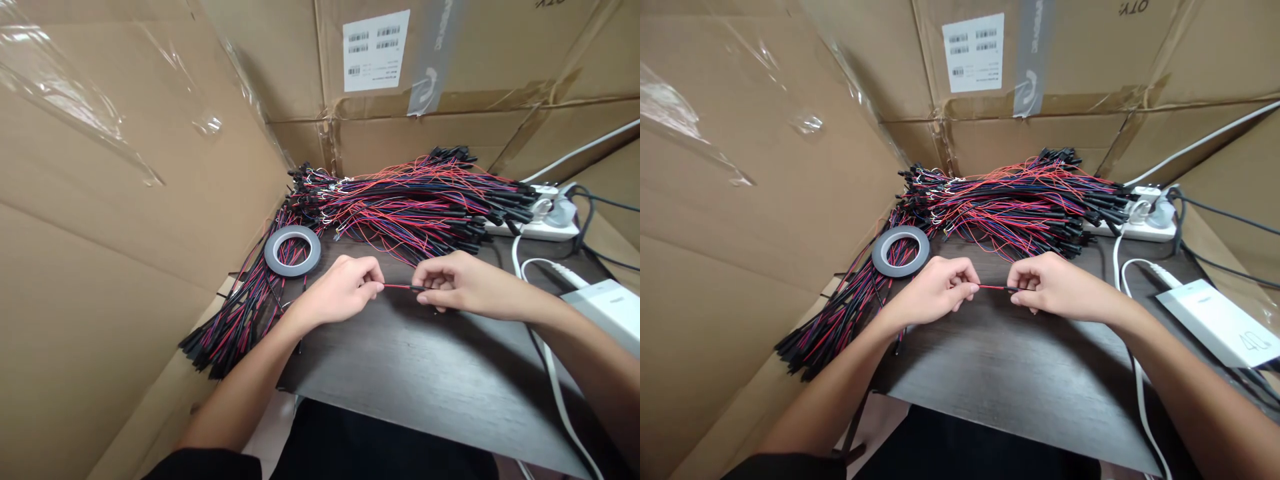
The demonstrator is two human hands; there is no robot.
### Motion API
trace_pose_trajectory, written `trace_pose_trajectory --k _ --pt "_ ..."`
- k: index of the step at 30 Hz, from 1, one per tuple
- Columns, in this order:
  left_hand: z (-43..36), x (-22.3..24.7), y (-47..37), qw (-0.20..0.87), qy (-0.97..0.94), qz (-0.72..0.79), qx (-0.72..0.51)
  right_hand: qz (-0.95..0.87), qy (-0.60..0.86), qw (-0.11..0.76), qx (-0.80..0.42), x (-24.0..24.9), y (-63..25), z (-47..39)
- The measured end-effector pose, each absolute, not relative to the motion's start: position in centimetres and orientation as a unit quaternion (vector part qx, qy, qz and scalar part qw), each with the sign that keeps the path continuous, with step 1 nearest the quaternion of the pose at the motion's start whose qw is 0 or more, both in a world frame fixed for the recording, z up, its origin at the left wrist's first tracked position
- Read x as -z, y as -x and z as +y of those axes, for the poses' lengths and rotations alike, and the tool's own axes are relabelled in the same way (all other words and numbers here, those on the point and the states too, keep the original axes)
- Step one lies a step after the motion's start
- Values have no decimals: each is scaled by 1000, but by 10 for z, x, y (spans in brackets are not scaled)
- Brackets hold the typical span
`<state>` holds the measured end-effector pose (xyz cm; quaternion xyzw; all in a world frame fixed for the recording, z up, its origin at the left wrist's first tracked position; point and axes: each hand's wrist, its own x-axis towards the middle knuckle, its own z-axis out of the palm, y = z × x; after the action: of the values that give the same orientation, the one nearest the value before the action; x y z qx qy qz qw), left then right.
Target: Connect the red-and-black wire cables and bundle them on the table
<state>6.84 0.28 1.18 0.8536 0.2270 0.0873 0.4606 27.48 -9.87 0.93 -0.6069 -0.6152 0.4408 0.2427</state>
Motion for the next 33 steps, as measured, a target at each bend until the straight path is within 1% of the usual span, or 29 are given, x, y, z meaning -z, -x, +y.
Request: trace_pose_trajectory --k 2,8,11,19,27,33 --pt "4 -11 -66 473 -844 234 -93 -617 602 240 -446 -10 -277 -99" --pt "15 -9 -58 592 -761 245 -100 -571 585 263 -513 -15 -291 -101" --pt "17 -12 -56 611 -749 238 -90 -559 574 274 -533 -18 -295 -102" --pt "15 -17 -58 589 -771 236 -53 -539 562 304 -549 -14 -291 -102" --pt "9 -9 -65 583 -782 219 -23 -555 582 280 -524 -17 -279 -102" --pt "2 -5 -71 572 -786 222 -76 -541 583 276 -540 -16 -270 -102"
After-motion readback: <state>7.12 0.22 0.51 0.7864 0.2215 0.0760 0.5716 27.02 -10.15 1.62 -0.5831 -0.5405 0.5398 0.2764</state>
